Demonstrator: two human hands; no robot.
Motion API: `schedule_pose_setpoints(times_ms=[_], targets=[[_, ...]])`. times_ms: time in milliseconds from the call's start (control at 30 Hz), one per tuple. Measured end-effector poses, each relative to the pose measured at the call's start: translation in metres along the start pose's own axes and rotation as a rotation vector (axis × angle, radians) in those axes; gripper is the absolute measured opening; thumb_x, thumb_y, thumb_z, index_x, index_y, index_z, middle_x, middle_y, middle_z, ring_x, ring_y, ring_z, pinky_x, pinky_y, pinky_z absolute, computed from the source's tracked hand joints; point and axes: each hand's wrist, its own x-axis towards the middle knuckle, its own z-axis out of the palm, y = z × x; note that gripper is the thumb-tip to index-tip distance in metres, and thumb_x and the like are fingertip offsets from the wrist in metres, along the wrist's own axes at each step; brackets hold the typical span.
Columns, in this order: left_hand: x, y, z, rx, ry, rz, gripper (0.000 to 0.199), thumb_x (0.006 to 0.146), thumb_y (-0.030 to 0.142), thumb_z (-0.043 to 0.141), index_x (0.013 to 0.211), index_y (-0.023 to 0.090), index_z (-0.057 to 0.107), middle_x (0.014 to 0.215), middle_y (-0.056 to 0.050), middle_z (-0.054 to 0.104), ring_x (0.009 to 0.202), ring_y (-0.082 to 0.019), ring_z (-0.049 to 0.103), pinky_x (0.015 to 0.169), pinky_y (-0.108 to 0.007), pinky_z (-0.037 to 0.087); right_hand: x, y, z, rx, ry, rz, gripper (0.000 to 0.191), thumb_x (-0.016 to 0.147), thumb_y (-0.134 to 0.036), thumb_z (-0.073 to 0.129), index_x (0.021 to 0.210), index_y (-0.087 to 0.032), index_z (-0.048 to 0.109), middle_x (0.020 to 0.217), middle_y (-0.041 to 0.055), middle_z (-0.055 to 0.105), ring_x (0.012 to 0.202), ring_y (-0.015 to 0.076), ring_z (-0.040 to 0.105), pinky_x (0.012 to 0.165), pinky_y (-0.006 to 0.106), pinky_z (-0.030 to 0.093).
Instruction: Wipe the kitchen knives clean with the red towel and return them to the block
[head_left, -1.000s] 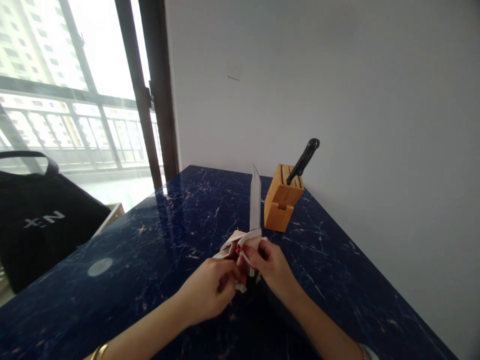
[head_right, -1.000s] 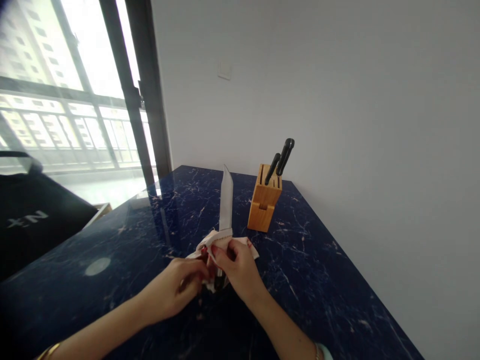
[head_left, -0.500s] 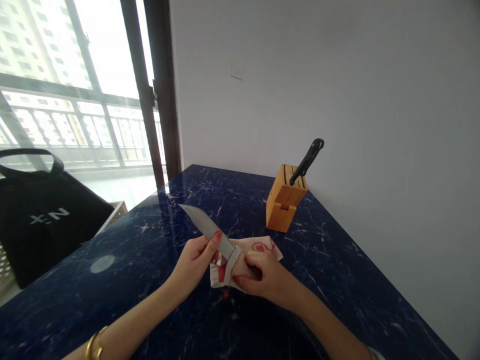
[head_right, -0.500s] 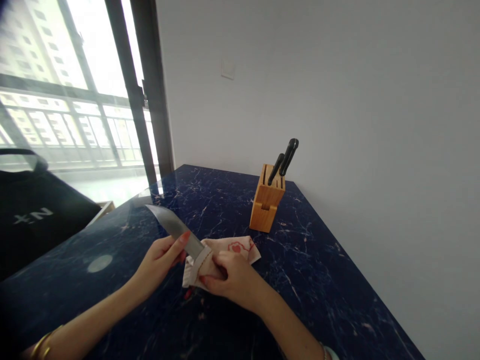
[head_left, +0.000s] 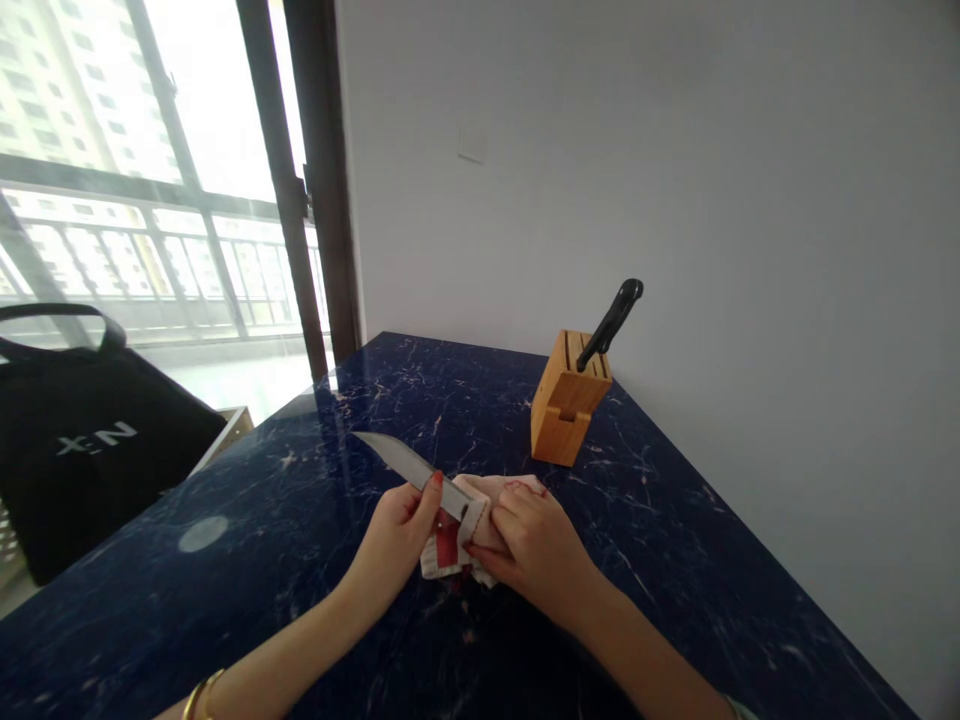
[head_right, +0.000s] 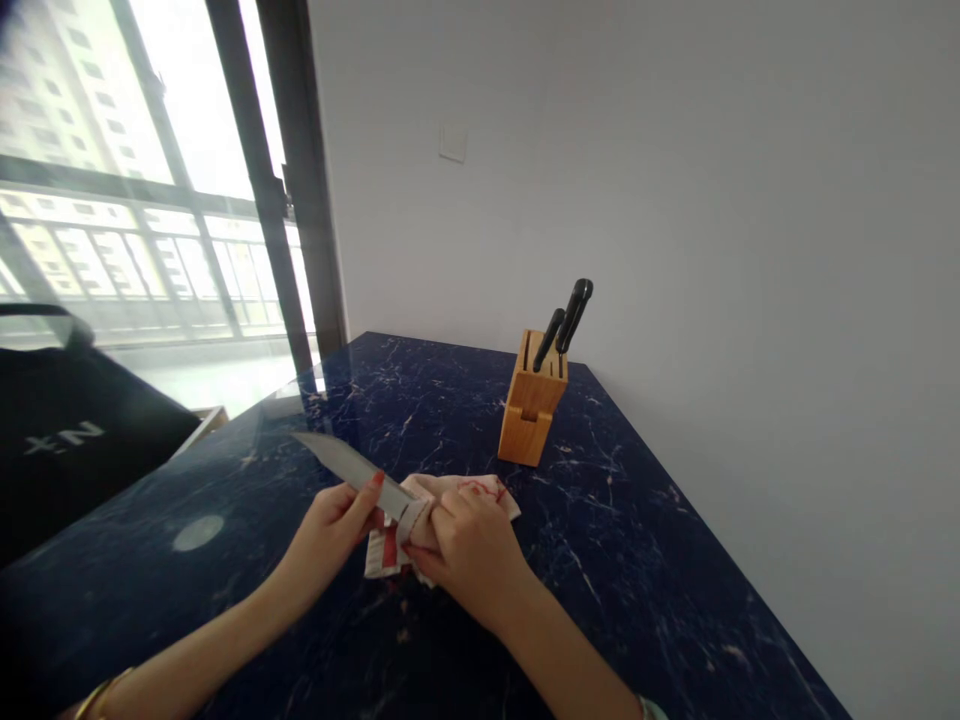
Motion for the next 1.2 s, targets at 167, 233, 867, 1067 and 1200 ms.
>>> schedule_pose_setpoints(times_ms=[167, 233, 867, 1067, 1200], targets=[[0.014, 0.001, -0.018, 0.057, 0.101, -0.052, 0.049, 0.077, 0.049, 0.043, 0.043, 0.014, 0.049, 0.036, 0.004, 0.036, 0.037, -0.007, 0.031, 0.04, -0.02, 0.023, 0.002, 0.002, -0.004, -0.081, -0.045, 0.022, 0.019, 0.077, -0.035, 0.054, 0.076, -0.016, 0.057, 0.079, 0.0067, 0.06, 0.084, 0.0207, 0.054, 0.081, 0.033, 0.038], [0.017, 0.0, -0.02, 0.041, 0.102, -0.084, 0.049, 0.076, 0.051, 0.043, 0.043, 0.015, 0.049, 0.036, 0.004, 0.036, 0.036, -0.007, 0.031, 0.04, -0.02, 0.023, 0.002, 0.004, -0.004, -0.092, -0.048, 0.021, 0.019, 0.077, -0.034, 0.053, 0.078, -0.016, 0.057, 0.081, 0.0074, 0.06, 0.084, 0.0208, 0.053, 0.081, 0.033, 0.038], [0.006, 0.005, -0.005, -0.709, -0.262, -0.089, 0.04, 0.074, 0.038, 0.06, 0.109, 0.018, 0.057, 0.104, -0.009, 0.06, 0.089, -0.018, 0.054, 0.069, -0.022, 0.04, -0.003, 0.015, -0.007, 1.23, -0.488, 0.292, 0.041, 0.081, -0.052, 0.041, 0.081, -0.013, 0.056, 0.063, 0.0017, 0.057, 0.044, 0.0076, 0.048, 0.04, 0.018, 0.035], [0.003, 0.006, -0.007, -0.667, -0.147, -0.107, 0.017, 0.074, 0.029, 0.062, 0.074, 0.013, 0.068, 0.069, -0.004, 0.067, 0.067, -0.012, 0.057, 0.068, -0.021, 0.041, -0.004, 0.016, -0.003, 1.171, -0.527, 0.242, 0.04, 0.081, -0.051, 0.041, 0.08, -0.014, 0.055, 0.066, 0.0025, 0.057, 0.047, 0.0082, 0.048, 0.042, 0.019, 0.034], [0.002, 0.004, -0.005, -0.611, -0.103, -0.116, 0.017, 0.071, 0.03, 0.064, 0.074, 0.014, 0.069, 0.07, -0.003, 0.069, 0.066, -0.014, 0.059, 0.066, -0.022, 0.042, 0.0, 0.007, -0.008, 0.695, -0.279, 0.162, 0.027, 0.076, -0.038, 0.053, 0.062, -0.015, 0.05, 0.058, -0.0016, 0.049, 0.056, 0.01, 0.045, 0.051, 0.022, 0.032]])
